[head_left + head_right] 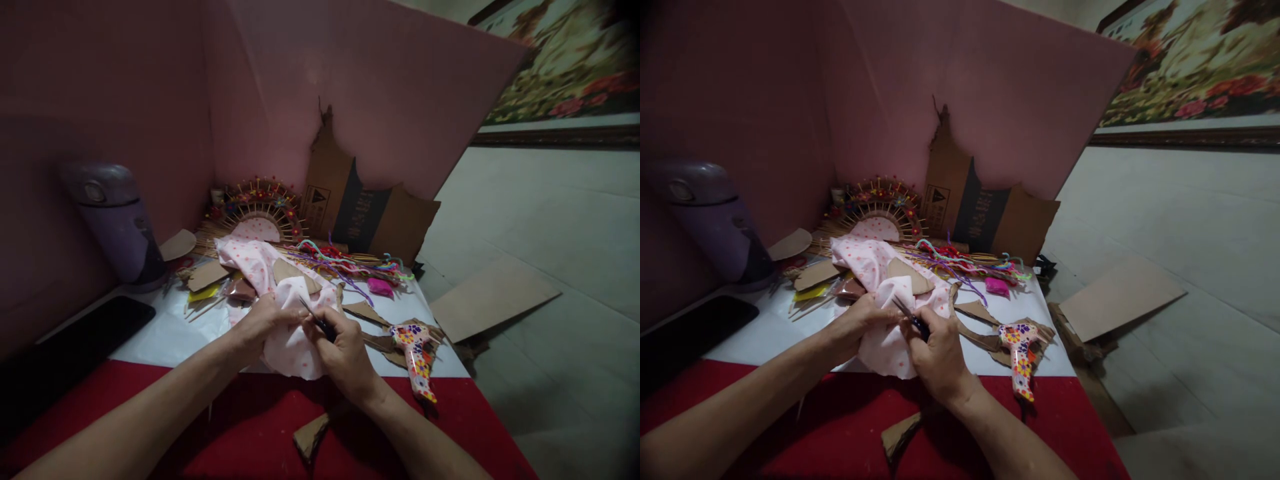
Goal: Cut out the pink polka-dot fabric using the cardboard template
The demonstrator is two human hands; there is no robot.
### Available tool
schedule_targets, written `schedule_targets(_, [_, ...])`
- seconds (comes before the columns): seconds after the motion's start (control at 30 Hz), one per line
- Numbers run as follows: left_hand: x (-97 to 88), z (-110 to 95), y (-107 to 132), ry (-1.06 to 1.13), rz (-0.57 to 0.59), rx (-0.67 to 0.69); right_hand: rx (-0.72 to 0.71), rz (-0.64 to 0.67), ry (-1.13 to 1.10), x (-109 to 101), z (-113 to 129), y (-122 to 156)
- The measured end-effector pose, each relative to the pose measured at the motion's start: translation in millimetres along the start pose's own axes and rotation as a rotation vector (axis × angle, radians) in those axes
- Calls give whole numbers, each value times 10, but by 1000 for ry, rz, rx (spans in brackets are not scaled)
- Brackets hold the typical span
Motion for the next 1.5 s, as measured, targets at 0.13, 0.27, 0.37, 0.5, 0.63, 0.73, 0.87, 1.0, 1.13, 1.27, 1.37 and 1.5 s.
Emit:
schedule_targets(0.13, [-2, -20, 10, -71, -58, 8, -103, 1, 90, -11, 141, 43])
schedule_targets(0.27, [15, 2, 1, -44, -44, -6, -146, 32, 134, 14, 181, 68])
schedule_targets(0.37, [-12, 16, -25, -38, -43, 0, -72, 4, 109, -12, 85, 36])
schedule_targets(0.5, [-61, 9, -29, 15, -82, -6, 110, -6, -182, -13, -140, -51])
schedule_targets(0.63, [-52, -19, -15, 29, -70, 7, 216, -27, -293, -2, -276, -104])
schedule_targets(0.73, [-63, -38, -7, 34, -96, 26, 236, 44, -341, 77, -278, -106])
schedule_targets(0.87, [-55, -77, 13, 109, -144, 74, 268, 48, -425, 112, -279, -91])
schedule_targets(1.0, [5, -64, 35, 144, -138, 50, 354, 38, -515, 122, -333, -69])
schedule_targets(1.13, [8, -58, 48, 161, -155, 38, 365, 36, -549, 121, -333, -63])
schedule_targets(1.27, [-12, -15, 38, 122, -172, 1, 328, 32, -492, 117, -331, -76])
schedule_targets(1.37, [16, 15, 30, 145, -151, -6, 322, -9, -479, 95, -355, -85])
schedule_targets(1.5, [65, 29, 37, 187, -113, -2, 327, -43, -489, 83, -383, -90])
Point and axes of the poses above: each hand's wrist, its own y-axis away from the middle knuckle, its own x-axis out of the palm, z = x × y, the point moved 8 cm from there along -y, towards the middle knuckle, and after that the axes turned 9 degrees about y, right-handed, at the moved point
